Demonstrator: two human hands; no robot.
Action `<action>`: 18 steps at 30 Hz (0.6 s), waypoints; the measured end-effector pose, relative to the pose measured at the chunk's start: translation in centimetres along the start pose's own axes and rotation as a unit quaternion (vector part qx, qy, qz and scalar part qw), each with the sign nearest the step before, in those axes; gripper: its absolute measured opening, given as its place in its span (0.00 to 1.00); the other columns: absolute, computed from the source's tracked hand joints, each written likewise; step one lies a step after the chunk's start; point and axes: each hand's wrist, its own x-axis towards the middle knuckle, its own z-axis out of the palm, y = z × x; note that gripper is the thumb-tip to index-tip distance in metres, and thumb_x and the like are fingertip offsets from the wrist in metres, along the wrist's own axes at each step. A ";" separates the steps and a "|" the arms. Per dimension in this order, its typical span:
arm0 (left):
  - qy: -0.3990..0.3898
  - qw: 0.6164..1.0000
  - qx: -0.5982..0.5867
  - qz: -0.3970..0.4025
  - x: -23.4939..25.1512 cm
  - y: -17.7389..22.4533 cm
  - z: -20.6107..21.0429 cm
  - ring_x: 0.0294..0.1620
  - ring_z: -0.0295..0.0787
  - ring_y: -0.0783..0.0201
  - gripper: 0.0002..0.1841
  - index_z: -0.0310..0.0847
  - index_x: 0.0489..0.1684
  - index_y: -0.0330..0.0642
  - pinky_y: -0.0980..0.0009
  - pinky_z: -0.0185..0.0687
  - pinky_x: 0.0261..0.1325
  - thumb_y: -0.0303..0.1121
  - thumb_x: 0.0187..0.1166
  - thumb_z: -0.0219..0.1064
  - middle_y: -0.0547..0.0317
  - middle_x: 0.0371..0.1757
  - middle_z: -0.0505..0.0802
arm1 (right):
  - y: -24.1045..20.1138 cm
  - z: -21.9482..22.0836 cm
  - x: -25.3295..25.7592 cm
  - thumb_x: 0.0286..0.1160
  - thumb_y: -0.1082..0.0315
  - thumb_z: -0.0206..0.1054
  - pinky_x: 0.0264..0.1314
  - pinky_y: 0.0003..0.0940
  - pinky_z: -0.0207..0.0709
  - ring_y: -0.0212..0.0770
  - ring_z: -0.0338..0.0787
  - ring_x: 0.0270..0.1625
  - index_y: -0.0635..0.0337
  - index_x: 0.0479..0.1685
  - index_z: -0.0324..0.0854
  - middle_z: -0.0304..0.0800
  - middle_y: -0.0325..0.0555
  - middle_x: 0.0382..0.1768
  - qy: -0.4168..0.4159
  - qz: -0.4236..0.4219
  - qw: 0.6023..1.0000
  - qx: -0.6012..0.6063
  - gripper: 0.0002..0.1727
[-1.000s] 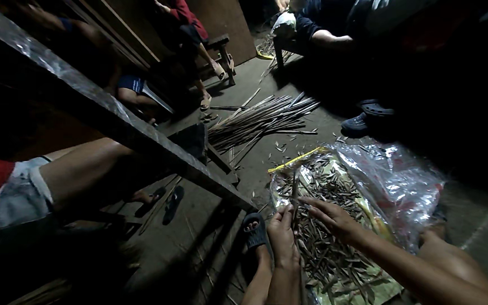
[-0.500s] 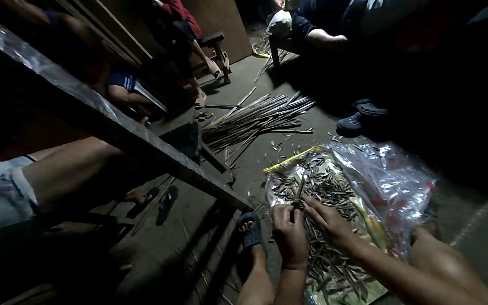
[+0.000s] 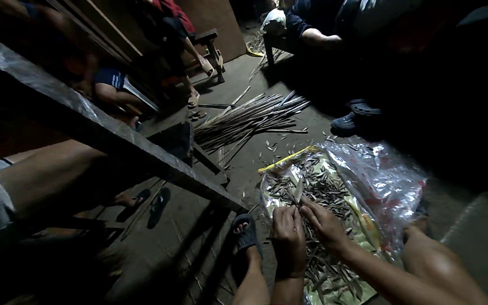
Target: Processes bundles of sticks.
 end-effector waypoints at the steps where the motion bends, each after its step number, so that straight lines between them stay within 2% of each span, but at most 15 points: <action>1: 0.000 1.000 -0.007 -0.004 0.0 0.0 -0.1 0.37 0.90 0.59 0.06 0.92 0.33 0.28 0.76 0.85 0.44 0.23 0.69 0.71 0.41 0.38 0.91 | 0.0 -0.1 0.0 0.93 0.56 0.47 0.72 0.59 0.75 0.59 0.87 0.70 0.67 0.80 0.74 0.84 0.61 0.71 -0.003 0.003 1.000 -0.013 0.28; 3: -0.003 1.000 -0.014 -0.009 -0.1 0.0 -0.2 0.37 0.91 0.59 0.06 0.92 0.34 0.27 0.76 0.86 0.45 0.23 0.69 0.71 0.41 0.38 0.91 | 0.2 0.0 0.1 0.93 0.57 0.49 0.67 0.59 0.79 0.59 0.90 0.65 0.67 0.78 0.76 0.87 0.60 0.68 0.018 -0.013 0.999 -0.044 0.27; 6: -0.002 1.000 -0.013 -0.011 0.0 0.1 -0.3 0.38 0.91 0.60 0.06 0.92 0.34 0.27 0.76 0.85 0.45 0.23 0.69 0.70 0.41 0.38 0.91 | 0.6 0.4 0.3 0.91 0.57 0.52 0.53 0.60 0.84 0.61 0.94 0.54 0.66 0.73 0.81 0.92 0.60 0.57 0.056 -0.043 0.993 -0.093 0.26; 9: -0.003 0.999 -0.030 -0.021 0.0 0.3 -0.4 0.37 0.90 0.63 0.06 0.92 0.33 0.28 0.79 0.84 0.45 0.23 0.69 0.70 0.43 0.37 0.91 | 1.1 0.0 1.1 0.91 0.57 0.52 0.52 0.62 0.84 0.62 0.93 0.52 0.64 0.76 0.80 0.91 0.61 0.56 0.063 -0.034 0.991 -0.113 0.25; 12: -0.009 0.998 -0.056 -0.038 -0.3 0.5 -0.6 0.38 0.89 0.65 0.05 0.91 0.33 0.28 0.81 0.83 0.46 0.23 0.68 0.71 0.43 0.37 0.91 | 1.4 -0.9 1.9 0.93 0.57 0.48 0.57 0.63 0.81 0.63 0.92 0.57 0.58 0.84 0.72 0.90 0.61 0.61 0.058 -0.006 0.993 -0.107 0.27; 15: -0.020 0.993 -0.089 -0.074 -0.5 0.5 -0.9 0.39 0.88 0.70 0.06 0.91 0.34 0.28 0.85 0.81 0.46 0.23 0.70 0.71 0.45 0.39 0.90 | 2.2 -2.2 3.3 0.95 0.58 0.45 0.74 0.61 0.72 0.61 0.85 0.71 0.61 0.86 0.68 0.83 0.62 0.72 0.059 0.042 0.996 -0.044 0.28; 16: -0.024 0.989 -0.106 -0.096 -0.5 0.4 -1.1 0.39 0.87 0.72 0.06 0.91 0.35 0.27 0.86 0.80 0.46 0.23 0.70 0.71 0.45 0.39 0.90 | 2.6 -2.6 3.7 0.94 0.60 0.45 0.80 0.57 0.68 0.59 0.82 0.76 0.65 0.85 0.67 0.80 0.63 0.76 0.067 0.049 0.997 -0.005 0.28; 17: -0.029 0.984 -0.125 -0.126 -0.4 0.3 -1.3 0.39 0.86 0.74 0.05 0.91 0.35 0.27 0.87 0.79 0.46 0.23 0.70 0.72 0.46 0.38 0.90 | 3.0 -2.8 4.0 0.93 0.62 0.45 0.83 0.49 0.67 0.52 0.81 0.78 0.68 0.84 0.68 0.79 0.61 0.77 0.081 0.052 0.995 0.039 0.27; 18: -0.037 0.975 -0.146 -0.164 -0.1 0.2 -1.4 0.39 0.85 0.76 0.05 0.91 0.35 0.28 0.87 0.78 0.46 0.22 0.71 0.72 0.49 0.38 0.89 | 2.8 -2.8 4.2 0.94 0.63 0.46 0.77 0.40 0.71 0.43 0.84 0.71 0.67 0.84 0.68 0.83 0.57 0.73 0.087 0.079 0.990 0.084 0.26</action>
